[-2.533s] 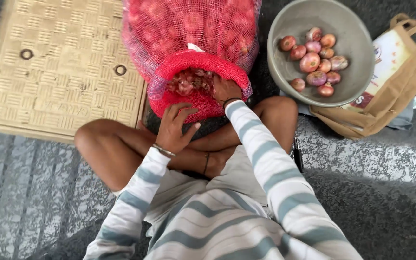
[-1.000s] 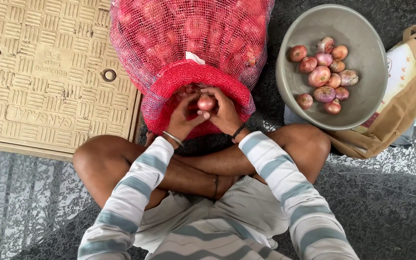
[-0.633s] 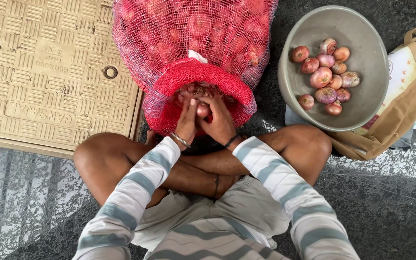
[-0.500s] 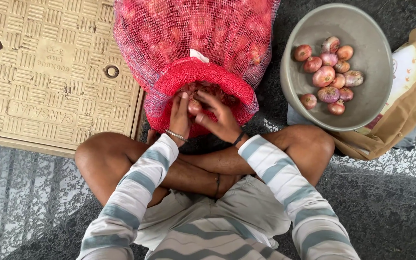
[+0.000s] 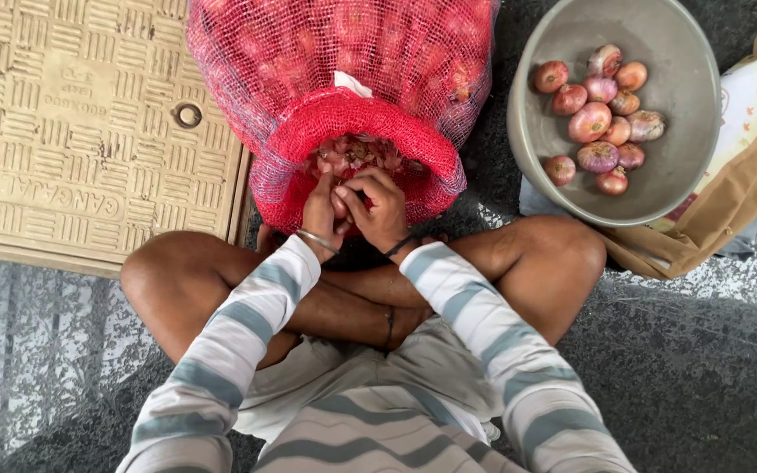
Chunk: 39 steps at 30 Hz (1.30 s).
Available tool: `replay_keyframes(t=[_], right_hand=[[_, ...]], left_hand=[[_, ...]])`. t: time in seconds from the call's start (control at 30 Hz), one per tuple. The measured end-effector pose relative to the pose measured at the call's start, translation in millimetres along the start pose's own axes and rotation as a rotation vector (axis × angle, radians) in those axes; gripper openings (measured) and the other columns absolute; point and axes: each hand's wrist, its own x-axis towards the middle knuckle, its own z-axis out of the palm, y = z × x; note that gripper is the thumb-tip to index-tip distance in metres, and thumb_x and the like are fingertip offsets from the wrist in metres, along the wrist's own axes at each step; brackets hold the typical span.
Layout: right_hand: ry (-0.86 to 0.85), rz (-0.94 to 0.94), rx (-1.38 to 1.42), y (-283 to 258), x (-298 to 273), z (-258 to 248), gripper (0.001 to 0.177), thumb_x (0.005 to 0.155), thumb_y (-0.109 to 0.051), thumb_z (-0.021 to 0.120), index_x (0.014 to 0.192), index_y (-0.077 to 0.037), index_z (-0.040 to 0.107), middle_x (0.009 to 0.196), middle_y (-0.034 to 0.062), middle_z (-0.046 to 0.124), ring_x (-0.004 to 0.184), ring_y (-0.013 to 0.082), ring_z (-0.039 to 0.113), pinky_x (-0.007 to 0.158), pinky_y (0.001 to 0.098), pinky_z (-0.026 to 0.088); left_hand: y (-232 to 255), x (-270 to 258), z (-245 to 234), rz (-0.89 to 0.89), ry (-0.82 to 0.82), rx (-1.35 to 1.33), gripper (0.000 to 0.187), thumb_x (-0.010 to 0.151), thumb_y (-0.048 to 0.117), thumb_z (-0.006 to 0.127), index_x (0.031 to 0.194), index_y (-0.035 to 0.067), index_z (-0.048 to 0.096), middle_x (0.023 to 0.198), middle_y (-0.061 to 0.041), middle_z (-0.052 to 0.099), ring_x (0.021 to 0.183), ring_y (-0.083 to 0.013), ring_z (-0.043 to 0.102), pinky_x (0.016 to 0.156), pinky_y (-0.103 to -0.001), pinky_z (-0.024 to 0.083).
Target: Sort and move onions from a large mesh bag into a bowl while seated on the floor.
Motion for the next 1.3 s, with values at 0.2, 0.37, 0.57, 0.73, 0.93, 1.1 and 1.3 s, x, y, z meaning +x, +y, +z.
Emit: replay_keyframes(t=[0.2, 0.37, 0.57, 0.73, 0.93, 1.1, 1.3], right_hand=[[0.147, 0.045, 0.022, -9.8, -9.2, 21.4, 0.025, 0.106, -0.023, 0.065, 0.097, 0.0, 0.062, 0.096, 0.0118, 0.064, 0.087, 0.0217, 0.065, 0.076, 0.0363, 0.053], [0.258, 0.608, 0.572, 48.6, -11.6, 19.5, 0.027, 0.108, -0.024, 0.066, 0.105, 0.003, 0.066, 0.093, 0.0124, 0.06, 0.08, 0.022, 0.053, 0.07, 0.0374, 0.048], [-0.014, -0.062, -0.243, 6.0, 26.3, -24.6, 0.031, 0.1, -0.016, 0.067, 0.129, -0.005, 0.069, 0.12, 0.0132, 0.066, 0.107, 0.0267, 0.067, 0.092, 0.0372, 0.056], [-0.225, -0.492, -0.328, -47.7, 30.7, -37.7, 0.041, 0.091, -0.016, 0.073, 0.13, -0.006, 0.068, 0.126, 0.0095, 0.062, 0.113, 0.0277, 0.063, 0.093, 0.0393, 0.057], [-0.407, -0.638, -0.669, -35.1, 30.4, -39.8, 0.023, 0.09, -0.009, 0.065, 0.111, 0.0, 0.068, 0.108, 0.007, 0.06, 0.095, 0.0272, 0.062, 0.082, 0.0352, 0.057], [-0.637, -0.566, -0.353, -11.2, 14.1, -20.5, 0.003, 0.082, -0.01, 0.065, 0.083, -0.009, 0.063, 0.085, 0.0106, 0.061, 0.083, 0.0339, 0.06, 0.077, 0.0472, 0.051], [-0.329, -0.317, -0.45, -2.7, 15.2, -33.4, 0.007, 0.097, -0.009, 0.06, 0.098, -0.007, 0.067, 0.095, 0.013, 0.065, 0.093, 0.0352, 0.064, 0.082, 0.0474, 0.052]], left_hand=[[-12.5, 24.5, -19.8, 0.079, 0.093, -0.11, 0.049, 0.108, 0.054, 0.053, 0.076, 0.018, 0.048, 0.057, 0.006, 0.043, 0.041, -0.008, 0.041, 0.034, -0.029, 0.026], [21.1, 0.1, -3.6, 0.125, 0.051, -0.18, 0.033, 0.106, 0.039, 0.052, 0.091, 0.012, 0.061, 0.073, -0.003, 0.062, 0.046, -0.0115, 0.051, 0.034, -0.025, 0.031], [34.1, -10.7, 9.3, 0.143, 0.058, -0.113, 0.04, 0.105, 0.045, 0.046, 0.096, 0.009, 0.063, 0.074, -0.007, 0.064, 0.043, -0.0144, 0.051, 0.031, -0.024, 0.029], [22.5, 5.8, -5.6, 0.092, 0.218, -0.059, 0.033, 0.108, 0.043, 0.051, 0.108, 0.014, 0.066, 0.084, 0.0, 0.067, 0.06, -0.0075, 0.061, 0.045, -0.022, 0.045], [22.0, 13.5, -0.6, 0.028, 0.249, -0.046, 0.035, 0.101, 0.043, 0.055, 0.109, 0.011, 0.067, 0.081, 0.0, 0.07, 0.063, -0.0121, 0.067, 0.051, -0.03, 0.053], [-0.4, 40.6, -34.7, 0.256, 0.218, 0.358, 0.025, 0.109, 0.032, 0.048, 0.112, 0.009, 0.059, 0.082, -0.002, 0.057, 0.058, -0.0118, 0.047, 0.045, -0.024, 0.036], [19.1, 11.8, -13.1, 0.287, 0.156, -0.037, 0.025, 0.102, 0.033, 0.063, 0.099, 0.009, 0.068, 0.085, -0.003, 0.075, 0.052, -0.0074, 0.05, 0.041, -0.024, 0.036]])
